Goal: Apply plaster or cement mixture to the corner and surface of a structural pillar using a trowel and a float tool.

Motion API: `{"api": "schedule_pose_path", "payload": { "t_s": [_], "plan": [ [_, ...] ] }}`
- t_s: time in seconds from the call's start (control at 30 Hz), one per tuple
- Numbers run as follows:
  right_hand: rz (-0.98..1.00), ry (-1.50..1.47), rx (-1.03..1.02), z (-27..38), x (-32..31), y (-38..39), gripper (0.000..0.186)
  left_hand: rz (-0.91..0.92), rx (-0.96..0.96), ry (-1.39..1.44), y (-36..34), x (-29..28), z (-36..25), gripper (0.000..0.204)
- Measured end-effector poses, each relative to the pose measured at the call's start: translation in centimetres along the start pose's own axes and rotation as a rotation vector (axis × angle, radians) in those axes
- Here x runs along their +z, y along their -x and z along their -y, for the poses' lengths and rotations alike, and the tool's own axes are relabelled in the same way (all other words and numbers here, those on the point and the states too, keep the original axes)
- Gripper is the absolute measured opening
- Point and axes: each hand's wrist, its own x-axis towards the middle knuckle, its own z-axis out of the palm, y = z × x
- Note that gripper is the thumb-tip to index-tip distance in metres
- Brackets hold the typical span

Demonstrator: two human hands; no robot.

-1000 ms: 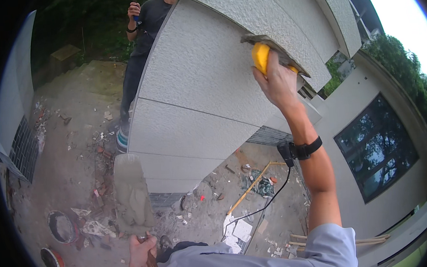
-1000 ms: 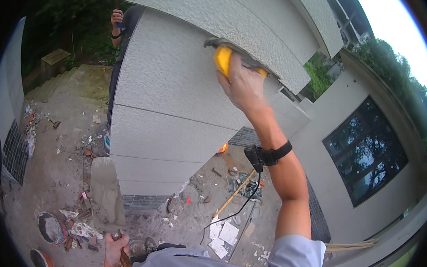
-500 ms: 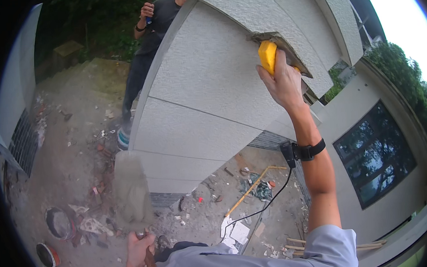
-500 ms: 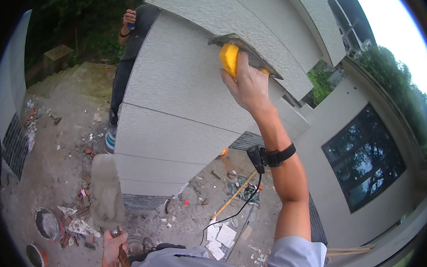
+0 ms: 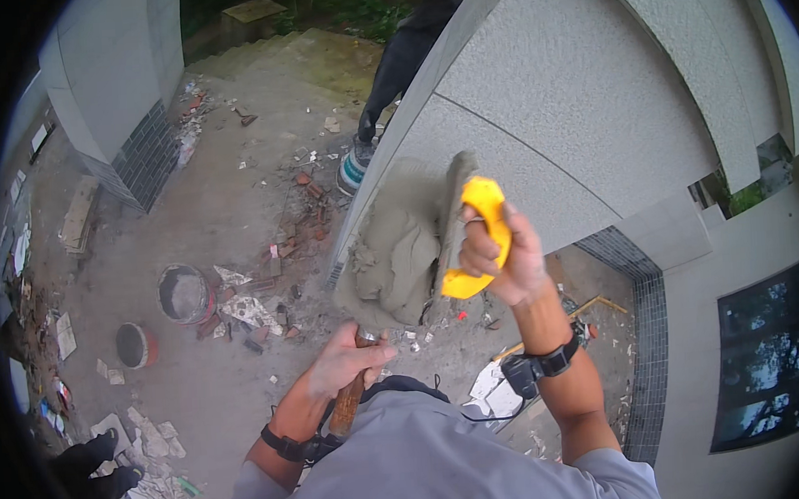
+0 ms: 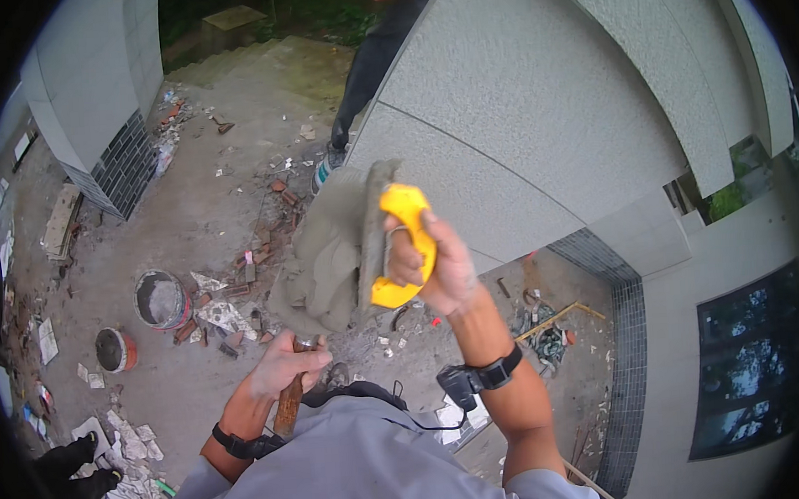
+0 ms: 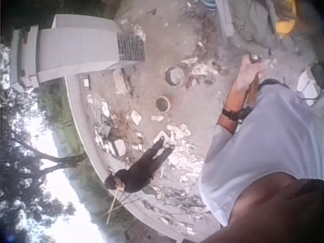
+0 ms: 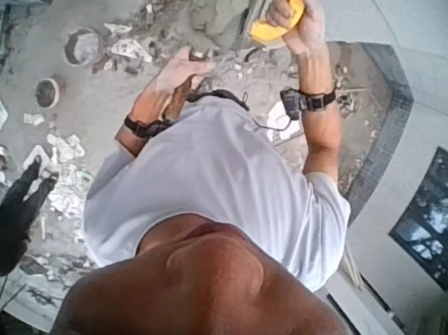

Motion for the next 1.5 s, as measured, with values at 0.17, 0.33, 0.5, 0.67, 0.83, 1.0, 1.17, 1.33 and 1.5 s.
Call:
{"api": "schedule_pose_path", "payload": {
  "t_s": [0.17, 0.33, 0.5, 0.67, 0.83, 1.0, 1.17, 1.33, 1.5],
  "plan": [
    [-0.094, 0.03, 0.097, -3.1, -1.4, 1.6, 0.043, 0.047, -0.038, 0.015, 0.5, -0.2, 0.6, 0.023],
    [-0.144, 0.108, 0.243, -4.4, -2.7, 5.2, 0.037, -0.085, -0.054, 0.013, 0.7, -0.6, 0.9, 0.013],
    [-0.191, 0.462, 0.194, 0.8, -1.9, 7.8, 0.038, -0.042, -0.02, 0.0, 0.4, -0.9, 0.4, 0.018],
    [0.041, 0.759, 0.058, 4.7, 1.1, 7.4, 0.054, 0.006, -0.027, -0.039, -0.1, -0.6, 0.9, 0.021],
    [-0.031, 0.91, 0.328, 4.9, 3.0, 4.8, 0.051, -0.005, -0.049, -0.204, -0.3, 0.1, 1.5, 0.016],
    [-0.109, 1.136, 0.395, 7.2, 2.9, 4.7, 0.048, 0.045, 0.009, -0.245, -0.7, 1.1, 1.6, 0.019],
    [-0.236, 2.189, -0.155, 7.4, 2.0, 6.0, 0.05, 0.074, 0.045, -0.248, -1.4, 1.0, 1.9, 0.017],
    [-0.512, 2.625, -1.266, 14.2, -1.0, 3.3, 0.05, 0.085, 0.076, -0.2, -1.8, 0.1, 2.3, 0.014],
    [-0.707, 2.69, -1.385, 20.2, -3.1, 0.4, 0.049, -0.032, 0.051, -0.106, -1.1, -1.3, 3.3, 0.016]
  ]
}}
